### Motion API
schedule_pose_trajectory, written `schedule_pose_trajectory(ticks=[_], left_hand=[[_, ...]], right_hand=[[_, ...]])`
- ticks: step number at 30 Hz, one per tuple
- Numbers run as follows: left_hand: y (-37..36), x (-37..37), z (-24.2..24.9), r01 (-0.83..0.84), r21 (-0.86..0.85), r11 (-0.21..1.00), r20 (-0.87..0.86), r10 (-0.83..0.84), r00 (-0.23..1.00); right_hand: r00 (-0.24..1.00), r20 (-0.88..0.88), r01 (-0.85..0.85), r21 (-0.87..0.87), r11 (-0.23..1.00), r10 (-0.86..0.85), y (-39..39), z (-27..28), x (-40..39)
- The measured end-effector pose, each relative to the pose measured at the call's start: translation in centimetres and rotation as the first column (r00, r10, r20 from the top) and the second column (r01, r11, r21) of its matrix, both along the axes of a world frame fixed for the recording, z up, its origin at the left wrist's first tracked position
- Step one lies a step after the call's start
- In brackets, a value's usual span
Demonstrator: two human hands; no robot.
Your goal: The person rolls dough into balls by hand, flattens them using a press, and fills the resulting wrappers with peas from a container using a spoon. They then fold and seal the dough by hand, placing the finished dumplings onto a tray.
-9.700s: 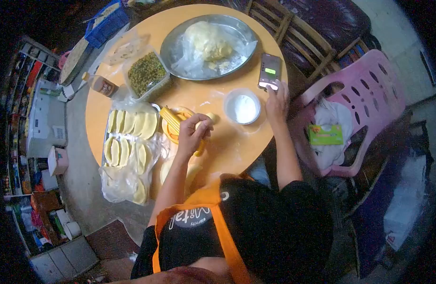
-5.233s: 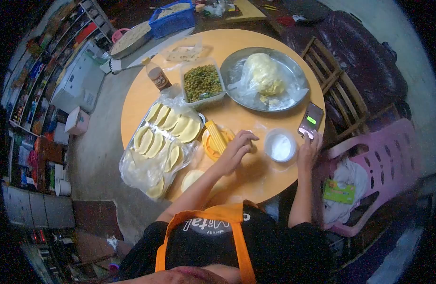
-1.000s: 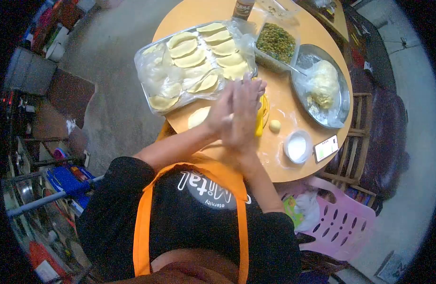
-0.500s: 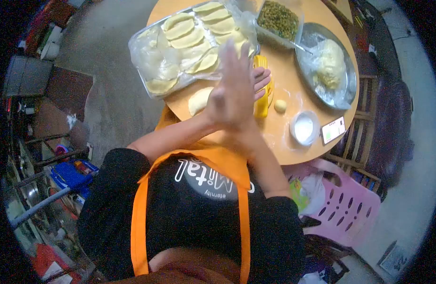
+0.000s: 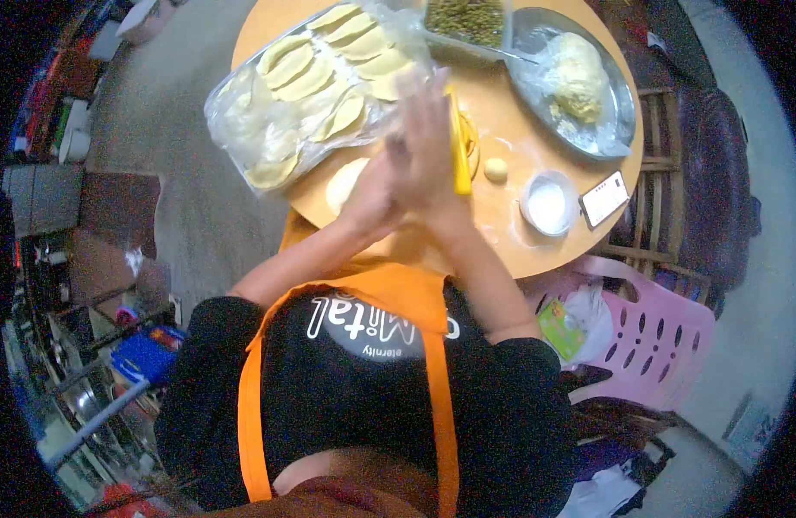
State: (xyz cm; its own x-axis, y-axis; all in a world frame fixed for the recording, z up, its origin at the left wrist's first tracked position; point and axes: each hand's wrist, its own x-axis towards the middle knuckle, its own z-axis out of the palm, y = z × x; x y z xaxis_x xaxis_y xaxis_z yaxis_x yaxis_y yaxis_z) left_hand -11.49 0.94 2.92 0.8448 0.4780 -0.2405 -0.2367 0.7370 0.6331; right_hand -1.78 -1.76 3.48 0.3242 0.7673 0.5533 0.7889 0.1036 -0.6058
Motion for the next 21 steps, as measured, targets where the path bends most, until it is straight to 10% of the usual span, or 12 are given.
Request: schedule_pose_trajectory(ticks=[4, 9, 13, 17, 19, 21], left_hand=[[0.6, 1.5, -2.3, -0.050, -0.212, 0.976, 0.423, 0.137, 0.896], [0.6, 0.5, 1.5, 0.131, 0.157, 0.979, 0.024, -0.136, 0.990], [2.0, 2.4, 2.1, -0.048, 0.157, 0.986, 0.205, 0.015, 0.979], [1.5, 3.0, 0.8, 0.322, -0.016, 0.947, 0.144, -0.316, 0.938], [1.8, 3.3, 0.8, 0.095, 0.833, 0.545, -0.014, -0.152, 0.988], [2.6, 3.4, 0.6, 0.057, 0.981, -0.187, -0.053, 0.025, 0.998]], right_hand=[[0.990, 0.097, 0.080, 0.208, 0.975, -0.102, 1.1, -1.8, -3.9], [0.992, 0.083, 0.082, 0.192, 0.978, -0.099, -1.8, 1.5, 0.1], [0.979, 0.163, 0.131, -0.067, 0.989, -0.119, -6.1, 2.8, 0.0], [0.993, -0.065, 0.088, -0.117, 0.989, -0.096, -9.8, 2.0, 2.7], [0.841, -0.417, 0.284, -0.201, 0.937, -0.344, -12.4, 2.0, 4.9], [0.819, -0.073, 0.531, -0.276, 0.801, -0.568, -15.2, 2.2, 8.6]])
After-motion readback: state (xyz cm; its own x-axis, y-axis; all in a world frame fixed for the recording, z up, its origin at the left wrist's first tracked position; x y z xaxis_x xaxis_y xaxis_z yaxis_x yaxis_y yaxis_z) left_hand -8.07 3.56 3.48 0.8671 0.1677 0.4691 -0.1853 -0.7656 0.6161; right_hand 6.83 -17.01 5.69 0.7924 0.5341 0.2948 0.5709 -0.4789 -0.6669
